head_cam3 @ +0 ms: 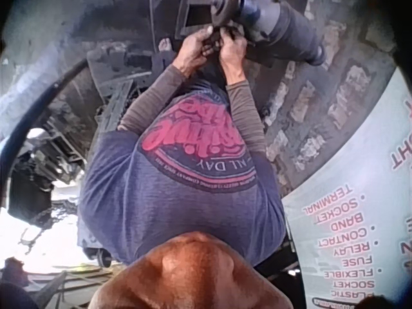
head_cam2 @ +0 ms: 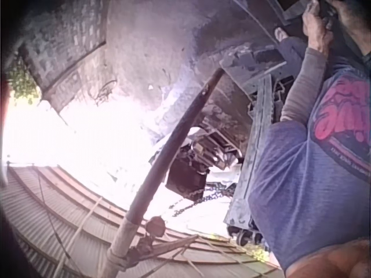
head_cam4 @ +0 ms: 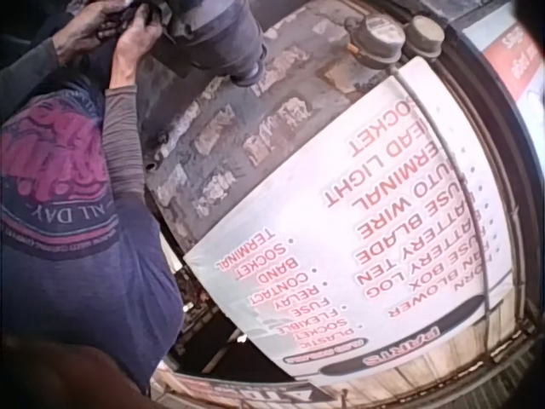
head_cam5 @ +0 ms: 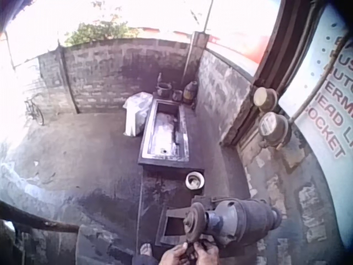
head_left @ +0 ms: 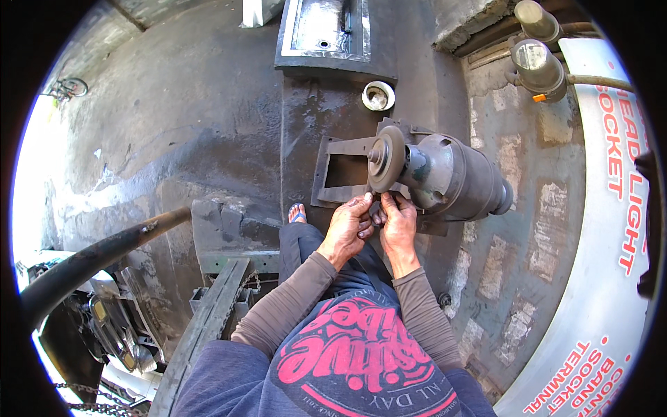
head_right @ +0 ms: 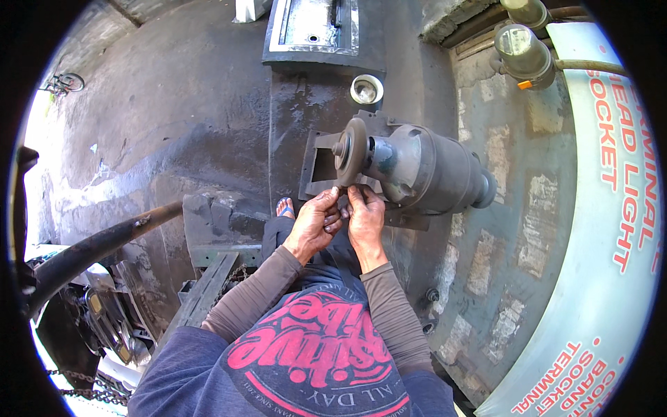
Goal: The person assembles small metal parts at a workbench, then moves to a bench grinder to smooth the edges of a metal piece. The person holds the part against the spinning wheel with both hands, rotating it to grind different sides.
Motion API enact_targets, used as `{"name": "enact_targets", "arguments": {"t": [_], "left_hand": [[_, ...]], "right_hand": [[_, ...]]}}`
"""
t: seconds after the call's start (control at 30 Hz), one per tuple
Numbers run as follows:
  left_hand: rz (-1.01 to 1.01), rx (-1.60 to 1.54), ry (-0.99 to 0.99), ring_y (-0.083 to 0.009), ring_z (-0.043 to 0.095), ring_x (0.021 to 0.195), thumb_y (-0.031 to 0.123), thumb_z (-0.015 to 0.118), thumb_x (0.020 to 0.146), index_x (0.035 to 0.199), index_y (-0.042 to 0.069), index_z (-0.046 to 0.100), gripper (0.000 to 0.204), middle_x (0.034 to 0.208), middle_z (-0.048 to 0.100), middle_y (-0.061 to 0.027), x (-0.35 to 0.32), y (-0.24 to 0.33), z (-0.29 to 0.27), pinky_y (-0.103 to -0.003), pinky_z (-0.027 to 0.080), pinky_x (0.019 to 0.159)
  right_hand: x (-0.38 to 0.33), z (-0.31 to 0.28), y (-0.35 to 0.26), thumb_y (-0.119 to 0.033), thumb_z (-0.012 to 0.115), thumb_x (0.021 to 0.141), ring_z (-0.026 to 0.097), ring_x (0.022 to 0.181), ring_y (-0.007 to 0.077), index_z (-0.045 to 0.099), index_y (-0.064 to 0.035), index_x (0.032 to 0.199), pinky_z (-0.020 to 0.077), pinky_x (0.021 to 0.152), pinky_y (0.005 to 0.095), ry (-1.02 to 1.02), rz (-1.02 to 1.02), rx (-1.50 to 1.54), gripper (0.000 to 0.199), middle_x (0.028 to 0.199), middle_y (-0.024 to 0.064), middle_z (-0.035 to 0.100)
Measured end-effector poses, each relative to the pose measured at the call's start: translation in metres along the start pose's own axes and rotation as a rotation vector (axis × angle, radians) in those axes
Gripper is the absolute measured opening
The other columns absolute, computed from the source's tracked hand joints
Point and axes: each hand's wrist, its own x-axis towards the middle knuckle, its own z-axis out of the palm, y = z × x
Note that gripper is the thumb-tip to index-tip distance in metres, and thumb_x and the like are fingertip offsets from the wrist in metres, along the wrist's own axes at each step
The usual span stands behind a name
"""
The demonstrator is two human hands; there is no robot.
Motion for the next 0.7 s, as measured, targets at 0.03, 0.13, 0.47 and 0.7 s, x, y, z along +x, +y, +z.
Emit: {"name": "enact_targets", "arguments": {"t": [0.03,0.13,0.47,0.7], "left_hand": [[-0.009,-0.033,-0.012,-0.0049,0.035,0.046,0.022,0.058,0.104,0.102,0.009,0.059,0.013,0.063,0.046,0.0040,0.001,-0.001,-0.003,-0.021,0.029,0.042],[-0.026,-0.081,-0.034,-0.0050,0.037,0.045,0.020,0.057,0.104,0.104,0.008,0.059,0.012,0.064,0.050,0.0027,0.002,-0.001,-0.007,-0.021,0.030,0.041],[0.009,0.140,0.050,-0.0045,0.042,0.046,0.017,0.059,0.101,0.110,0.006,0.062,0.015,0.067,0.056,0.0024,0.002,0.002,-0.001,-0.021,0.028,0.040],[0.068,0.194,0.006,-0.0076,0.058,0.055,0.018,0.060,0.101,0.107,0.003,0.063,0.017,0.079,0.068,-0.0052,0.005,0.002,0.000,-0.020,0.032,0.040]], "right_hand": [[0.000,-0.001,0.002,-0.011,0.061,0.101,0.043,0.054,0.0068,0.068,0.0027,0.096,0.0364,0.050,0.0248,-0.003,0.002,0.022,0.017,0.069,-0.0018,0.052],[0.002,-0.001,0.002,-0.013,0.060,0.102,0.039,0.052,0.0060,0.067,0.0030,0.093,0.0340,0.047,0.0247,0.023,0.039,0.056,0.019,0.066,-0.0035,0.047],[-0.003,0.002,-0.004,-0.015,0.060,0.102,0.036,0.052,0.0069,0.061,-0.0017,0.096,0.0325,0.047,0.0253,0.107,0.246,0.242,0.015,0.066,-0.0035,0.042],[-0.004,-0.007,-0.001,-0.013,0.059,0.102,0.040,0.060,0.0088,0.059,-0.0034,0.096,0.0375,0.056,0.0271,0.012,0.279,0.470,0.012,0.071,-0.0020,0.044]]}}
